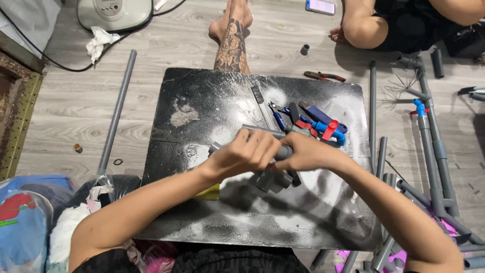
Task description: The person assembles gray PVC pipes and fittings on a low table, connecting T-joints, elbows, and straight sections by hand. They repeatedly test fit and adjust the components to form a branching structure.
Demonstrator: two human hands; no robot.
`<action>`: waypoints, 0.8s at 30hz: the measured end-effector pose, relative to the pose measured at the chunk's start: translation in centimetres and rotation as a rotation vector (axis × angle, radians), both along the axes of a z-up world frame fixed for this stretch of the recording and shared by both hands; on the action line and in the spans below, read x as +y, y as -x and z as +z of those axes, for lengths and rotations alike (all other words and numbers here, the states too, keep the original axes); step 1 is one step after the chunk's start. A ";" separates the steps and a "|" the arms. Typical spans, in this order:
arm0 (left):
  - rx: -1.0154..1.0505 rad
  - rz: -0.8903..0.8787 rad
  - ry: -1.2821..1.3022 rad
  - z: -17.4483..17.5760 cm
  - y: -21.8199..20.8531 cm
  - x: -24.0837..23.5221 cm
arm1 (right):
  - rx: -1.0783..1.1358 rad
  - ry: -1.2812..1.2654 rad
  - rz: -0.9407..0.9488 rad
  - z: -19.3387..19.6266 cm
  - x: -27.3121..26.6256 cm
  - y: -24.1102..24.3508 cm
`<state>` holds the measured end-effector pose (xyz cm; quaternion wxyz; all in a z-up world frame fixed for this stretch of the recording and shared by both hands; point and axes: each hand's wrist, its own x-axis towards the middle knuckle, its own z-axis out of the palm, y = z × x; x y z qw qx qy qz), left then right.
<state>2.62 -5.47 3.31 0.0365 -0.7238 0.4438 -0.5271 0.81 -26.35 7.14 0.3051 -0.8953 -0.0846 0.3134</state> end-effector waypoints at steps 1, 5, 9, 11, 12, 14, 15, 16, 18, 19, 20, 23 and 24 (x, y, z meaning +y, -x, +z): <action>-0.003 0.005 0.001 0.8 -0.3 0.1 | -0.003 0.001 0.005 -0.2 0.4 -0.4; 0.116 0.167 0.081 0.3 -1.7 0.3 | -0.239 0.164 -0.017 2.7 3.0 -0.7; 1.010 0.185 -0.105 1.8 -3.1 1.5 | -1.324 0.555 0.195 -2.4 1.4 -1.6; 1.350 0.208 -0.045 3.5 -2.5 2.1 | -1.622 0.585 0.286 -1.5 0.7 -2.3; 1.691 0.226 0.014 4.4 -2.3 2.3 | -1.915 0.610 0.378 -1.2 0.3 -2.6; 1.844 0.209 0.045 8.9 -0.7 3.5 | -1.919 0.571 0.335 1.7 -0.9 -1.4; 1.989 0.192 0.072 11.2 0.0 4.2 | -1.927 0.533 0.283 3.0 -1.3 -0.8; 1.994 0.194 0.072 10.1 0.0 4.7 | -1.922 0.530 0.283 2.0 -2.2 -0.2; 1.739 0.042 0.013 8.0 -0.1 5.6 | -1.549 0.454 -0.008 0.0 -4.1 1.3; 1.755 0.036 0.008 7.4 -0.1 6.2 | -1.532 0.460 -0.009 0.8 -3.6 2.9; 1.727 -0.022 -0.034 6.7 -0.2 6.6 | -1.346 0.409 -0.056 1.5 -3.2 4.4; 1.650 -0.128 -0.069 5.6 -0.1 7.4 | -1.025 0.345 -0.103 0.8 -3.9 7.7; 1.575 -0.164 -0.044 5.7 -0.1 7.6 | -0.923 0.323 -0.090 0.4 -4.4 8.5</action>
